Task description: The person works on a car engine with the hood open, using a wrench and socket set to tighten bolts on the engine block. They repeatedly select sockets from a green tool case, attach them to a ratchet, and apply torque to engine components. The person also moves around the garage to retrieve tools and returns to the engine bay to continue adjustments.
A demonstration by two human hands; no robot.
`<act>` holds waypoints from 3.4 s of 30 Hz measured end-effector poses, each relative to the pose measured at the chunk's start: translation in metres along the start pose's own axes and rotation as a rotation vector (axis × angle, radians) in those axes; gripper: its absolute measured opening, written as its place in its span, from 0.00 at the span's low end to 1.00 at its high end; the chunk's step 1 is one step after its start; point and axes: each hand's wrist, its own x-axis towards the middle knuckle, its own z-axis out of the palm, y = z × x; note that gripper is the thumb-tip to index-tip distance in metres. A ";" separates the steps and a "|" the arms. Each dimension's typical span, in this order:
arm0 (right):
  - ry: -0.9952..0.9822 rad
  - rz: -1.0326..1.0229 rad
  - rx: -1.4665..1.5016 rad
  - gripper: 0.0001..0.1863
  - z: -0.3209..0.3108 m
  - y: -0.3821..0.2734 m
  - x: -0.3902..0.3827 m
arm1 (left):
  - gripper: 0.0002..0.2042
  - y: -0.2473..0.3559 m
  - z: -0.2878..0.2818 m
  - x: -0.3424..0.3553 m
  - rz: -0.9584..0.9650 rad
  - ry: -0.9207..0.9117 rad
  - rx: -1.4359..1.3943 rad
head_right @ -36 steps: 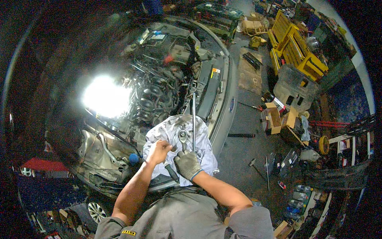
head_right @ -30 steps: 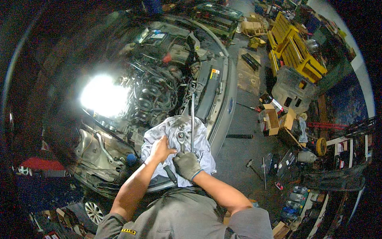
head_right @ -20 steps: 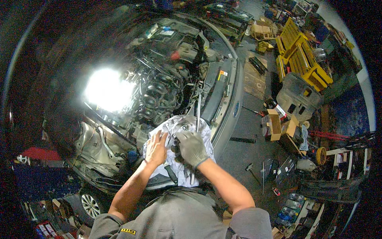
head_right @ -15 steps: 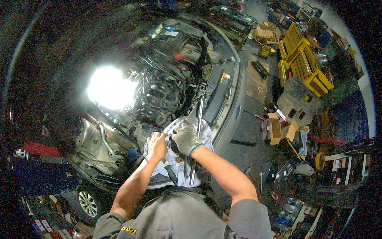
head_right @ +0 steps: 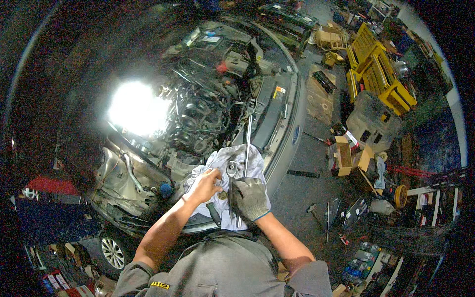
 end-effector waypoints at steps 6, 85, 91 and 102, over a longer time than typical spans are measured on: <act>-0.011 0.060 0.114 0.11 0.004 0.012 -0.022 | 0.37 0.014 0.005 0.012 -0.107 0.139 0.180; -0.189 -0.175 -0.054 0.13 0.022 -0.012 -0.014 | 0.18 -0.021 -0.021 0.007 0.022 0.191 -0.002; -0.353 -0.268 -0.434 0.09 0.057 -0.027 0.010 | 0.20 -0.011 -0.031 -0.005 -0.160 0.203 -0.053; -0.165 -0.348 -0.440 0.10 0.076 -0.024 0.012 | 0.23 0.014 -0.023 -0.035 -0.010 0.495 0.118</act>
